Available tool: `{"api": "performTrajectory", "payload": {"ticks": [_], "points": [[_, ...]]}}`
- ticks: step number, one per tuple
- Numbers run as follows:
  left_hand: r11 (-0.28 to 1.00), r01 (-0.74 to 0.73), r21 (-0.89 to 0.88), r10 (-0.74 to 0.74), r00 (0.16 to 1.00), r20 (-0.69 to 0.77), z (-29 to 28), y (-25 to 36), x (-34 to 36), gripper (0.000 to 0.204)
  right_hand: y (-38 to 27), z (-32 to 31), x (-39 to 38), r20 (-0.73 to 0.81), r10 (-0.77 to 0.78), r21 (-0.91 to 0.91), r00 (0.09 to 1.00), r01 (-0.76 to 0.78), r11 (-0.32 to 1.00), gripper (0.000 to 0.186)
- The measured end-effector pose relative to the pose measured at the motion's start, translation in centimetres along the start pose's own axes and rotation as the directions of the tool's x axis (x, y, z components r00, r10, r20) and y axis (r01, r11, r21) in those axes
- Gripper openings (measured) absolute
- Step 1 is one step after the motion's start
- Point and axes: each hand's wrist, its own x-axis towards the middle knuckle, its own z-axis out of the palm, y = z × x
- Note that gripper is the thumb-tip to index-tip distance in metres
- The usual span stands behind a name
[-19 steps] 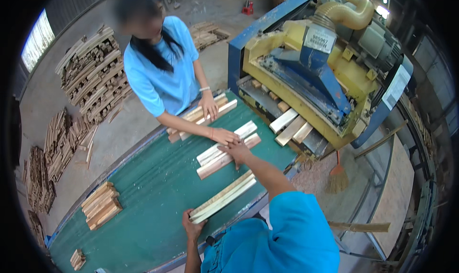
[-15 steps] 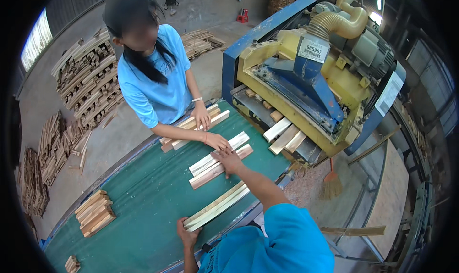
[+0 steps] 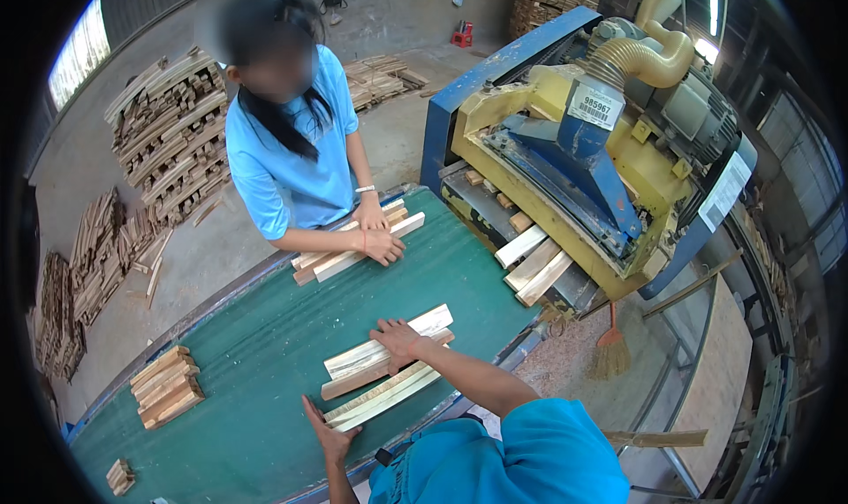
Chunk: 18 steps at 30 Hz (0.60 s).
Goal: Sorting and feeding wooden slats into a thickness planer machine in a wood shop.
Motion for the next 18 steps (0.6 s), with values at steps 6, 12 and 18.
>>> {"api": "performTrajectory", "payload": {"ticks": [6, 12, 18], "points": [[0.995, 0.005, -0.103, 0.003, 0.997, 0.081, -1.7, 0.2, 0.9, 0.152, -0.4, 2.2, -0.5, 0.039, 0.012, 0.215, 0.999, -0.020, 0.976, 0.048], [0.961, -0.218, 0.172, 0.194, 0.970, 0.144, -0.6, 0.2, 2.8, 0.128, -2.4, 5.9, -0.3, 0.060, -0.042, 0.248, 0.997, 0.026, 0.968, 0.040], [0.971, -0.170, 0.167, 0.151, 0.981, 0.122, -1.2, 0.4, 2.1, 0.121, 0.6, 4.3, -5.6, -0.336, 0.194, 0.409, 0.922, -0.043, 0.911, 0.035]]}}
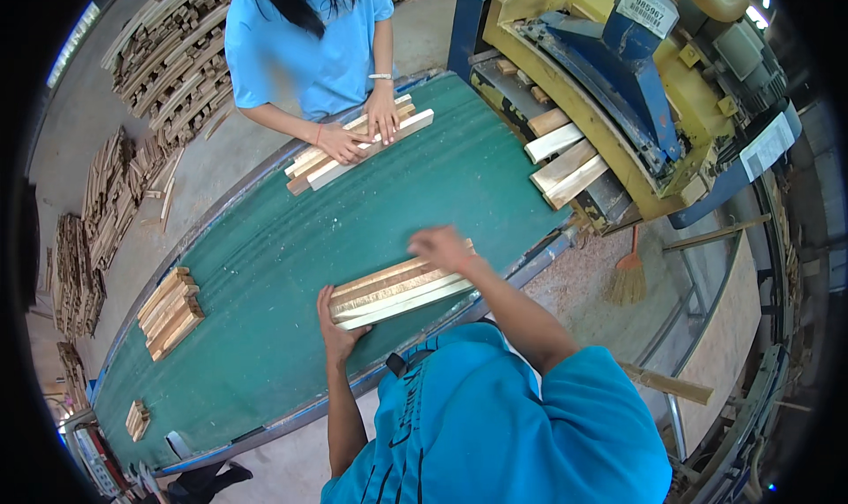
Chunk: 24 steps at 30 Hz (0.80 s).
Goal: Sorting and feeding wooden slats into a thickness planer machine in a wood shop.
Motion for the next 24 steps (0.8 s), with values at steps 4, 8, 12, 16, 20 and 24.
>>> {"api": "performTrajectory", "payload": {"ticks": [4, 8, 12, 16, 20, 24], "points": [[1.000, -0.016, 0.012, 0.016, 0.999, 0.035, -0.8, 0.5, 0.4, 0.121, 4.7, -5.1, -6.4, -0.230, 0.400, 0.400, 0.887, -0.289, 0.870, 0.045], [0.984, 0.059, 0.169, -0.068, 0.996, 0.049, -2.0, 1.0, -0.3, 0.120, 4.4, 1.4, -8.8, -0.191, 0.334, 0.372, 0.923, -0.247, 0.895, 0.057], [0.625, -0.111, 0.773, -0.025, 0.986, 0.163, -0.7, 4.5, 0.5, 0.116, 1.1, 4.1, -7.9, -0.389, 0.378, 0.332, 0.840, -0.256, 0.908, 0.050], [0.721, -0.286, 0.632, -0.002, 0.910, 0.414, 2.6, 6.2, 3.3, 0.114, 0.7, 4.1, -6.8, -0.304, 0.386, 0.424, 0.871, -0.239, 0.873, 0.047], [0.773, -0.260, 0.579, 0.005, 0.915, 0.403, 2.4, 5.2, 6.0, 0.116, 1.5, 4.2, -5.7, -0.290, 0.448, 0.686, 0.846, -0.142, 0.713, 0.045], [0.746, -0.277, 0.605, 0.070, 0.937, 0.343, 1.9, 3.0, 12.6, 0.116, 2.5, 3.9, -5.5, -0.318, 0.417, 0.646, 0.851, -0.127, 0.752, 0.036]]}}
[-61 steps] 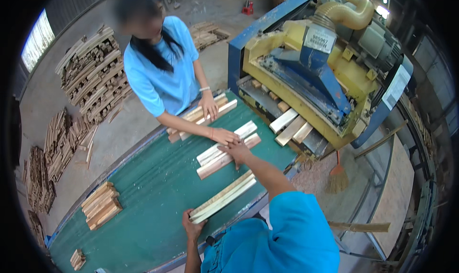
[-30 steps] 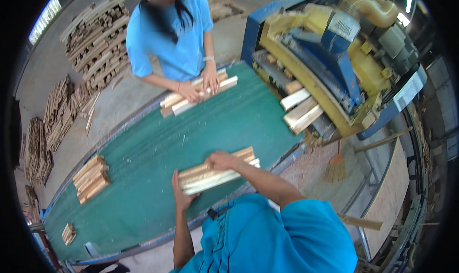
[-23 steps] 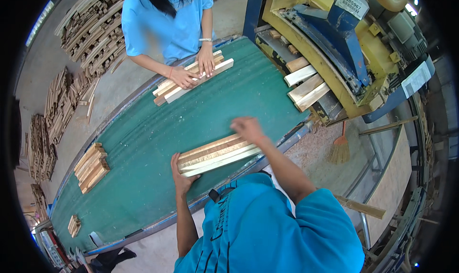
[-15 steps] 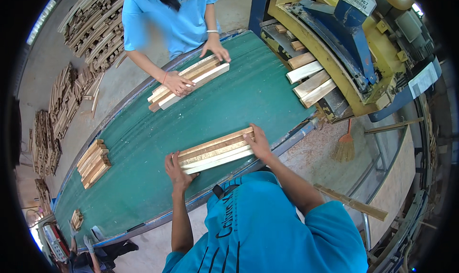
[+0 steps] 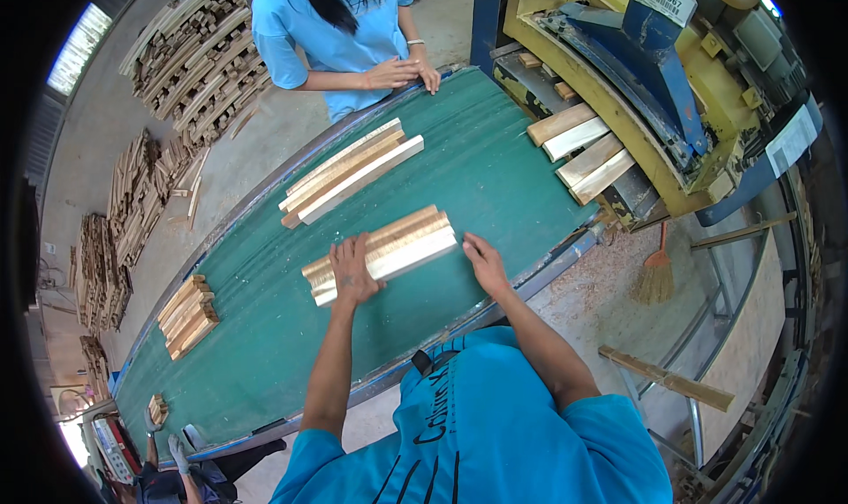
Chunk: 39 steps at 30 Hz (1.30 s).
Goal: Sorting and feeding wooden slats into a thickness planer machine in a wood shop.
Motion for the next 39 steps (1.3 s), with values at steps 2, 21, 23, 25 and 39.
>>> {"api": "performTrajectory", "payload": {"ticks": [2, 21, 23, 25, 39], "points": [[0.999, 0.009, 0.037, -0.008, 0.999, -0.035, 0.1, -1.9, 2.9, 0.118, 0.4, -0.7, -0.3, 0.108, -0.096, -0.146, 0.989, 0.111, 0.983, 0.033], [0.941, 0.189, 0.280, -0.220, 0.972, 0.083, -0.4, -4.8, 12.4, 0.152, -1.1, 7.4, 20.7, 0.122, 0.006, 0.338, 0.993, -0.047, 0.940, 0.059], [0.944, 0.195, 0.264, -0.228, 0.968, 0.100, -0.4, -5.3, 12.9, 0.152, -2.0, 9.5, 25.3, 0.145, -0.036, 0.349, 0.989, -0.017, 0.937, 0.062], [0.949, 0.187, 0.253, -0.218, 0.971, 0.102, -0.1, -5.6, 13.0, 0.149, -2.7, 11.0, 29.8, 0.154, -0.067, 0.377, 0.986, 0.004, 0.926, 0.062], [0.956, 0.176, 0.235, -0.188, 0.982, 0.032, 1.4, -7.5, 12.6, 0.136, -3.6, 18.7, 33.5, 0.672, -0.044, 0.066, 0.740, -0.001, 0.998, 0.032]]}}
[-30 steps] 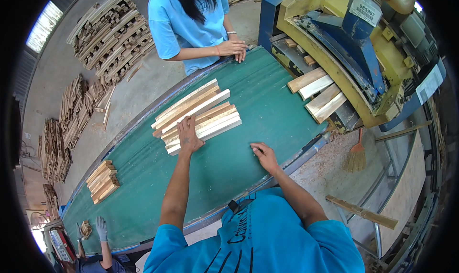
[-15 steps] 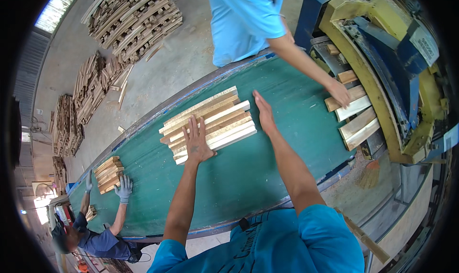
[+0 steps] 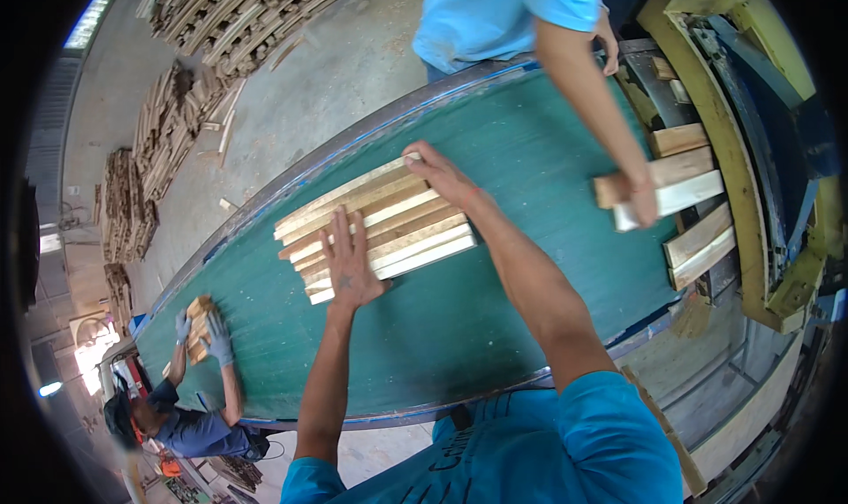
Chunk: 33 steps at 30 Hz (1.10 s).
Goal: Sorting and feeding wooden slats into a thickness planer machine in a wood shop.
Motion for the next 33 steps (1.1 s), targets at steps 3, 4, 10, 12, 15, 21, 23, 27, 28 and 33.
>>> {"api": "performTrajectory", "payload": {"ticks": [3, 4, 10, 12, 15, 21, 23, 27, 28, 33], "points": [[1.000, -0.029, 0.010, 0.030, 0.998, -0.049, 0.8, -0.6, 0.2, 0.146, 0.7, 0.6, 0.6, -0.020, -0.042, 0.014, 0.999, 0.042, 0.999, 0.036], [1.000, -0.026, -0.013, 0.025, 0.998, -0.054, 0.7, -0.8, 0.4, 0.148, 1.9, 1.3, 1.2, -0.023, -0.072, 0.054, 0.997, 0.073, 0.996, 0.038], [1.000, -0.019, -0.011, 0.019, 1.000, 0.001, 1.3, -3.3, -1.0, 0.154, 4.1, 5.9, 3.0, -0.017, -0.166, -0.091, 0.986, 0.164, 0.982, 0.051], [0.999, -0.036, 0.011, 0.036, 0.999, 0.013, 1.3, -3.5, -0.8, 0.156, 3.4, 6.4, 2.9, -0.049, -0.143, -0.143, 0.988, 0.135, 0.980, 0.051], [1.000, -0.012, 0.020, 0.011, 0.998, 0.054, 1.4, -3.6, -0.8, 0.157, 4.3, 7.0, 1.0, -0.244, -0.209, -0.246, 0.947, 0.149, 0.958, 0.052], [0.992, 0.123, 0.028, -0.125, 0.988, 0.092, 2.2, -3.5, -1.4, 0.160, 4.0, 3.2, -13.6, -0.348, -0.385, -0.482, 0.855, 0.189, 0.856, 0.040], [0.986, 0.163, 0.040, -0.166, 0.982, 0.089, 2.7, -3.7, -1.6, 0.160, 3.8, 0.3, -22.2, -0.392, -0.343, -0.523, 0.853, 0.100, 0.846, 0.036], [0.971, 0.229, 0.063, -0.232, 0.972, 0.046, 5.2, -4.6, -2.4, 0.162, 6.9, -5.4, -37.5, -0.451, -0.148, -0.604, 0.880, -0.179, 0.777, 0.038], [0.963, 0.266, 0.036, -0.268, 0.961, 0.066, 3.7, -2.0, -2.6, 0.142, 7.3, -6.4, -40.7, -0.491, -0.098, -0.608, 0.866, -0.260, 0.750, 0.040], [0.994, 0.078, -0.077, -0.099, 0.934, -0.344, 7.6, 5.5, -7.2, 0.105, 6.1, -10.2, -50.8, -0.676, -0.070, -0.591, 0.734, -0.482, 0.647, 0.057]]}}
